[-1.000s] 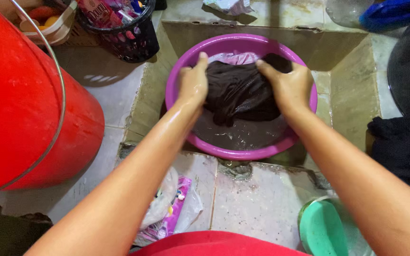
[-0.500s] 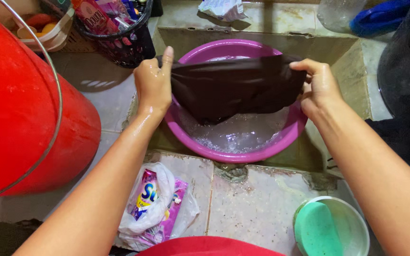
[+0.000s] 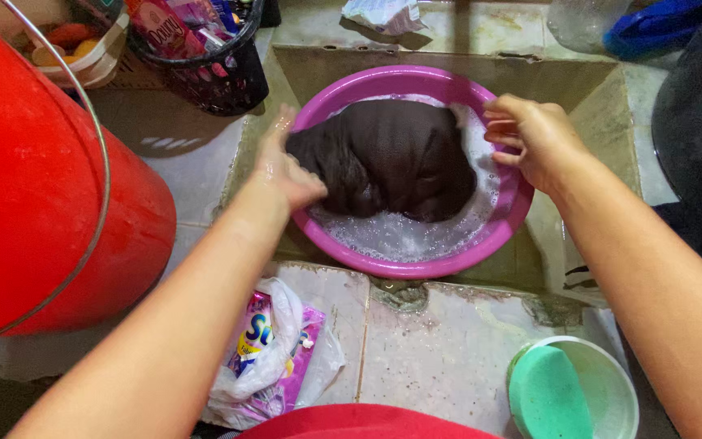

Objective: The person hand-washes a dark garment in a pink basin filled with soapy water. They repeatedly submerge, squeeze, and wring the fabric, then lift and stretch it to rinse and remove excess water. The garment remains in the basin throughout the clip.

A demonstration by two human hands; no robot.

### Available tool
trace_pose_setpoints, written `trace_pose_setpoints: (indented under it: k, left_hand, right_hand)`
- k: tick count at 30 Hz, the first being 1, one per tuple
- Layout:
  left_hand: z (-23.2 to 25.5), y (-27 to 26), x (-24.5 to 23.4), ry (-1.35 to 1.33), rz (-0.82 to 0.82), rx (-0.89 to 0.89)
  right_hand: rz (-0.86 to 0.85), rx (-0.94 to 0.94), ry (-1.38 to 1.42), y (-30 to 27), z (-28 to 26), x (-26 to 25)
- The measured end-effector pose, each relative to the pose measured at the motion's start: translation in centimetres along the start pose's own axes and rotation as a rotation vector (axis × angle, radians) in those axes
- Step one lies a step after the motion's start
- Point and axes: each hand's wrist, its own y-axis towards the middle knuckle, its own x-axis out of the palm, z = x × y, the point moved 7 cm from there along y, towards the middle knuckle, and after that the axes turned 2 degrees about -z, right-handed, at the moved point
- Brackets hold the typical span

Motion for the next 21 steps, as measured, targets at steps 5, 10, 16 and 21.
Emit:
trace_pose_setpoints:
  k: [5,10,16,21]
  left_hand:
    - [-7.4,0.2,1.3,0.716,-0.248,-0.293]
    - [-7.6,-1.2,4.0,1.083,-0.43,-0.022]
    - [-8.8,-3.8,3.4,0.794,-0.411,-0.315]
    - [-5.3,-5.0,3.7,1.099,-0.44,-0.137]
  right_hand:
    - [-0.003,0.034,-0.318,0.8,2.0,-0.2]
    - [-0.043,0.182,-0.647,-0.7,6.9,1.8]
    - [-0.121,0.543,0.185,-1.1,9.8,4.0]
    - [-0.103,0.429,0.451,-1.7,7.2,2.8]
